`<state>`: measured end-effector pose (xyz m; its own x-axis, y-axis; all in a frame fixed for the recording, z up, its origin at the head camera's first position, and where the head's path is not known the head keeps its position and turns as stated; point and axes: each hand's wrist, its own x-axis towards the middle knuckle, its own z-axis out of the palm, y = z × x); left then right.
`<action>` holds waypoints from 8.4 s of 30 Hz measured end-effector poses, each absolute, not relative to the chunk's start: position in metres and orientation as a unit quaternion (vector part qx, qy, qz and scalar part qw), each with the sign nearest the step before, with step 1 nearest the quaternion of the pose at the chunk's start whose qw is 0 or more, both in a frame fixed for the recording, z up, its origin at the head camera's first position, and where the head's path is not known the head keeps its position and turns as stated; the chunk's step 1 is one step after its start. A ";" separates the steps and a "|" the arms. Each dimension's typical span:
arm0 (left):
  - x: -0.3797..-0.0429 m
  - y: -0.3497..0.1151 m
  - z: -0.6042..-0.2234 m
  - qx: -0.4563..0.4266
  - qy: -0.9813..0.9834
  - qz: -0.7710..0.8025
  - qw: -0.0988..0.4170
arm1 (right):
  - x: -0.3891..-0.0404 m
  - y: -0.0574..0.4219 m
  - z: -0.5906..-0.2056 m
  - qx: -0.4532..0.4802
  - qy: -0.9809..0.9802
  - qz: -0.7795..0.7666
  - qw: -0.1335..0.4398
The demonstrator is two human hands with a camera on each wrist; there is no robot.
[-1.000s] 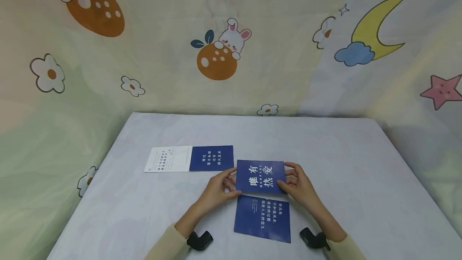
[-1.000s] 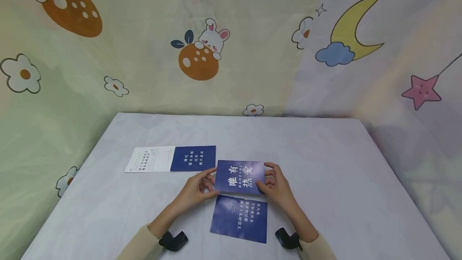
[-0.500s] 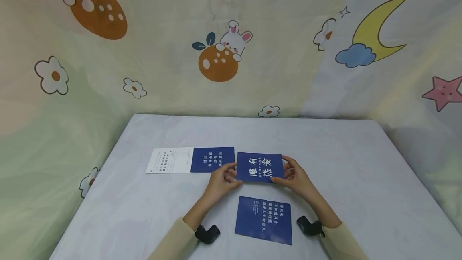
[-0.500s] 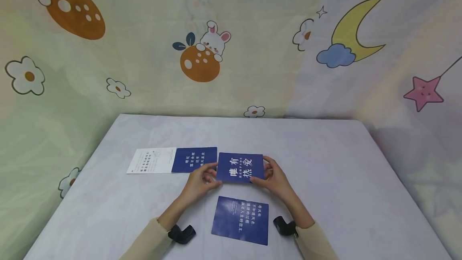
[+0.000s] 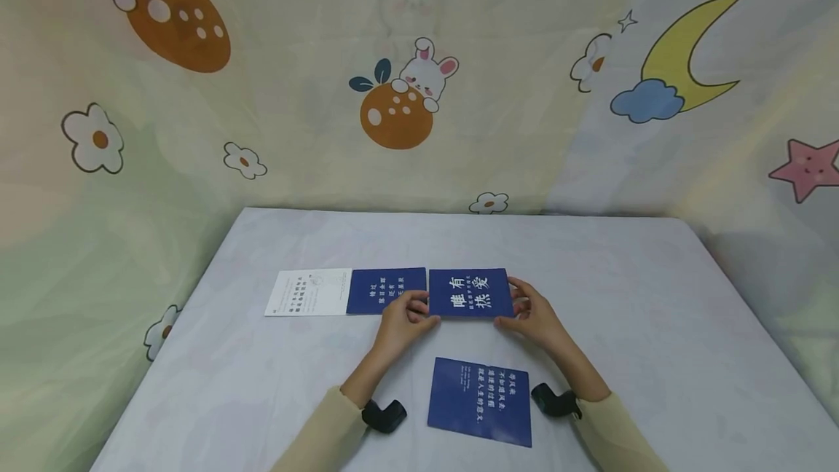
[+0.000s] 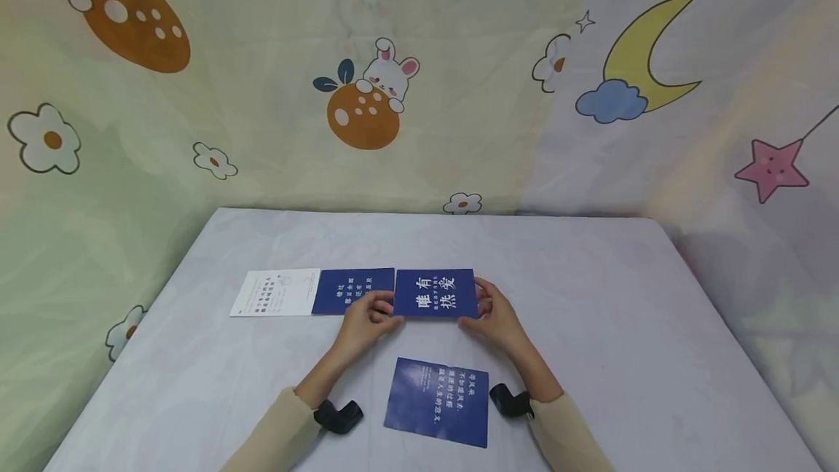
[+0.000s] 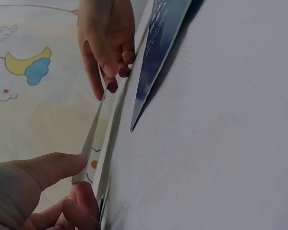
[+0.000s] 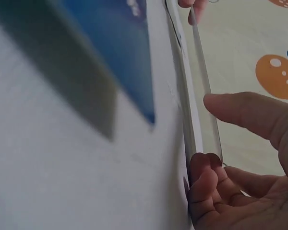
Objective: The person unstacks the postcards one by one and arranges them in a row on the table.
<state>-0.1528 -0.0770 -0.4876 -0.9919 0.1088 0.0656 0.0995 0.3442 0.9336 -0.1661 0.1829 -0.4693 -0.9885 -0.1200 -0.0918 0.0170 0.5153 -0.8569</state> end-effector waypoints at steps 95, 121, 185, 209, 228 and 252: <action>-0.096 -0.112 -0.479 0.213 0.886 0.385 0.147 | -0.090 0.204 -0.470 -0.182 0.894 -0.396 0.104; -0.088 -0.110 -0.474 0.314 0.892 0.300 0.126 | -0.058 0.207 -0.466 -0.232 0.933 -0.257 0.092; -0.103 -0.083 -0.468 0.331 0.886 0.272 0.176 | -0.039 0.190 -0.461 -0.161 0.928 -0.308 0.131; -0.105 -0.077 -0.477 0.333 0.863 0.345 0.156 | -0.052 0.207 -0.466 -0.103 0.872 -0.470 0.089; -0.112 -0.054 -0.482 0.298 0.847 0.421 0.129 | -0.086 0.222 -0.465 0.119 0.834 -0.534 0.072; -0.130 0.006 -0.482 0.220 0.843 0.483 0.090 | -0.112 0.238 -0.465 0.233 0.795 -0.557 -0.050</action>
<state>-0.1302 0.0063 -0.4823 -0.8874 0.4571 0.0599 0.2832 0.4378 0.8533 -0.1122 0.2378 -0.4650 -0.8863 0.4270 -0.1795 0.3145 0.2702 -0.9100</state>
